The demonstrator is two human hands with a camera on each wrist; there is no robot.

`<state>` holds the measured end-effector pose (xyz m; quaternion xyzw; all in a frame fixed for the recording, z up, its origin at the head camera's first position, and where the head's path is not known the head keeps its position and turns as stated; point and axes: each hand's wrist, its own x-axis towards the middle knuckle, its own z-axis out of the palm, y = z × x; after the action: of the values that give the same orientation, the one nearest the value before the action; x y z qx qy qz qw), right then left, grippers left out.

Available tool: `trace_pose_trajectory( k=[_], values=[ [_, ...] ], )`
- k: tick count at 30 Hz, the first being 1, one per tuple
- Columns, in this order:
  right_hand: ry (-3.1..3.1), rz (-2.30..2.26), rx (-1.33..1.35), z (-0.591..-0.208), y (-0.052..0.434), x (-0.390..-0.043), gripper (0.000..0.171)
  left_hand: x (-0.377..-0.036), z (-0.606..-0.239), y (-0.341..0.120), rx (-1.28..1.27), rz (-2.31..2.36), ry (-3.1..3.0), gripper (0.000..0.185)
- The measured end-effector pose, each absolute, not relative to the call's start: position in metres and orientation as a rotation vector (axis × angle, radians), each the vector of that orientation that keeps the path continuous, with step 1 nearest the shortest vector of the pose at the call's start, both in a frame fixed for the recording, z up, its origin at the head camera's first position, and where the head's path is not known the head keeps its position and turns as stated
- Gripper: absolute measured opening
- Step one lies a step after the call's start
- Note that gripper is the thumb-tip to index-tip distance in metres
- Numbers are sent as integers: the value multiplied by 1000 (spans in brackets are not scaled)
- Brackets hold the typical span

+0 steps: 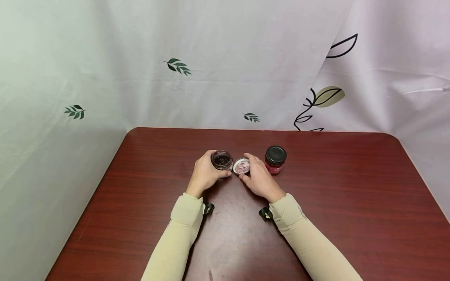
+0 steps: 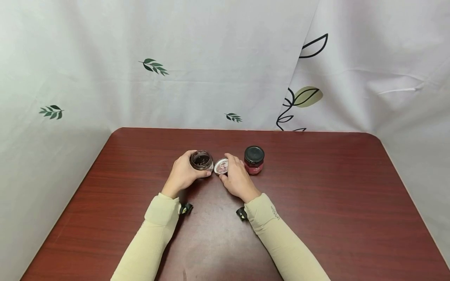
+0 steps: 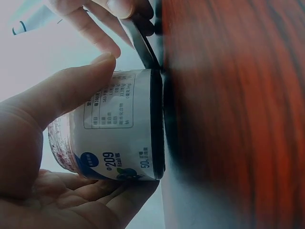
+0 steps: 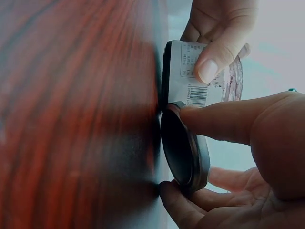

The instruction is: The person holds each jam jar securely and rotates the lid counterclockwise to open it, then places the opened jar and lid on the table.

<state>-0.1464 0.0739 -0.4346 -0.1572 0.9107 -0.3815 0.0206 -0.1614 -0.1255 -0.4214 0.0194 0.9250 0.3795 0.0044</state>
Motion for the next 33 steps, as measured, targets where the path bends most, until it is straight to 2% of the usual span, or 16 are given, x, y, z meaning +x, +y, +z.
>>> trace_pose_trajectory(
  k=[33],
  values=[
    [2902, -1016, -545, -439, 69, -144, 66, -162, -422, -128, 22, 1182, 2882, 84]
  ],
)
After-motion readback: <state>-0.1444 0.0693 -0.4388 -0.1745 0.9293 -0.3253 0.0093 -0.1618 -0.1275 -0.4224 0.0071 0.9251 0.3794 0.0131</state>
